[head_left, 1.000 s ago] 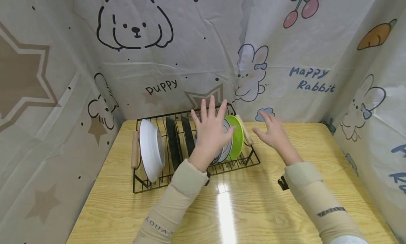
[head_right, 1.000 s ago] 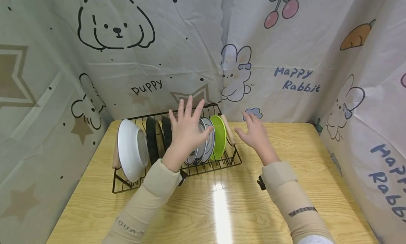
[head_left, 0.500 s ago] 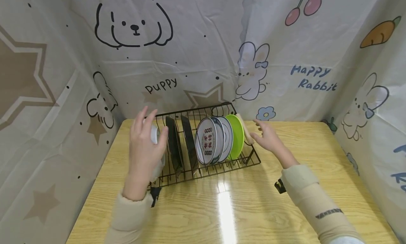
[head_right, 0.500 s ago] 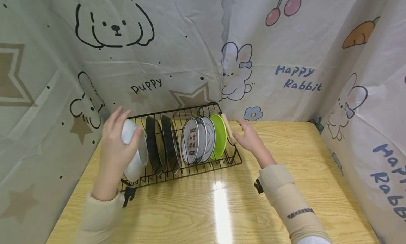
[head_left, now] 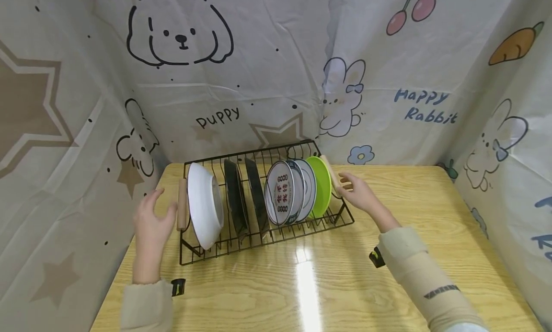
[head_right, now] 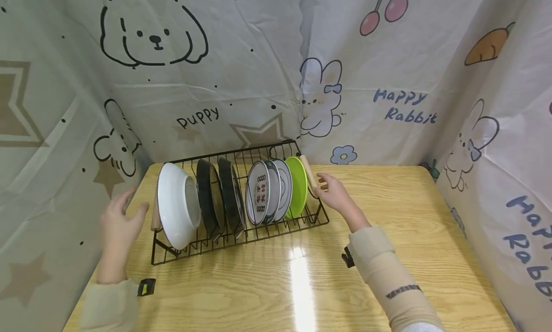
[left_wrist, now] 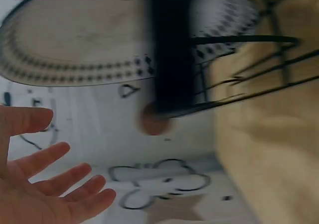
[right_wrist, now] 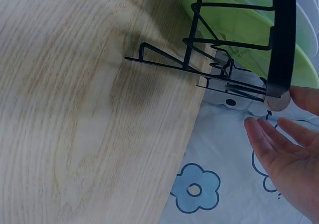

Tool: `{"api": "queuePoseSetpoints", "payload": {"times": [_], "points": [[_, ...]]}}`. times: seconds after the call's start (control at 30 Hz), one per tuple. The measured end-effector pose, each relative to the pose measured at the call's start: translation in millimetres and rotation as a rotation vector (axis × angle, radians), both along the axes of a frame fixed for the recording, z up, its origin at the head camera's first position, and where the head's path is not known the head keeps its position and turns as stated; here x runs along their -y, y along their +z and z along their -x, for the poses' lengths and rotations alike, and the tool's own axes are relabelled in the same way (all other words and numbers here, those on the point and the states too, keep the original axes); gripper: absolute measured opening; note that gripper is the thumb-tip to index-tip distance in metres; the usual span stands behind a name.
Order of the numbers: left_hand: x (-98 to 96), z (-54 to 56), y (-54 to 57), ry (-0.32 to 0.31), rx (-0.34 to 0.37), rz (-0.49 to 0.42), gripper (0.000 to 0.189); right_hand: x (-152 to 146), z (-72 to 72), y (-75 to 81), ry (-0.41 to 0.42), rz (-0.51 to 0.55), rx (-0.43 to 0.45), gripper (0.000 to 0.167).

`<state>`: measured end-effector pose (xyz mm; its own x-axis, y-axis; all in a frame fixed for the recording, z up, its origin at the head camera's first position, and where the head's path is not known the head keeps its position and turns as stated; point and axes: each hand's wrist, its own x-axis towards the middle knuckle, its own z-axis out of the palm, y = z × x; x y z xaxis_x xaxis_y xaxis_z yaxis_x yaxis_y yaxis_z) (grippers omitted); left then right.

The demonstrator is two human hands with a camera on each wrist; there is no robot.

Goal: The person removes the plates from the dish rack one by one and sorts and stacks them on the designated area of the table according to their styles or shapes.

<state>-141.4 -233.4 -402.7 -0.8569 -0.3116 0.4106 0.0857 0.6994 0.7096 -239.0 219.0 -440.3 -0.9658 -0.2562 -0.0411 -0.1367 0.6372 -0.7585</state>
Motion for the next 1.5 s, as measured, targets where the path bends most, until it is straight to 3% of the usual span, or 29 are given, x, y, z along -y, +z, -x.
{"api": "queuePoseSetpoints", "payload": {"times": [0.23,0.4,0.7,1.13,1.5], "points": [[8.9,2.6,-28.3,-0.025,0.295,-0.112,0.050,3,0.7,-5.4,-0.023,0.040,0.019,0.051],[9.0,4.0,-35.7,-0.046,0.364,-0.112,0.049,4,0.4,-7.2,-0.032,0.049,0.033,0.050],[8.5,6.0,-38.2,-0.093,0.405,-0.136,0.048,6,-0.5,-6.6,-0.025,0.068,0.025,0.049],[-3.1,12.2,-39.2,0.046,0.358,-0.219,0.042,6,-0.6,-6.2,-0.004,0.064,0.006,0.047],[-5.5,15.8,-38.4,0.041,0.352,-0.198,0.042,4,-3.7,-5.2,-0.012,0.039,-0.005,0.046]]}}
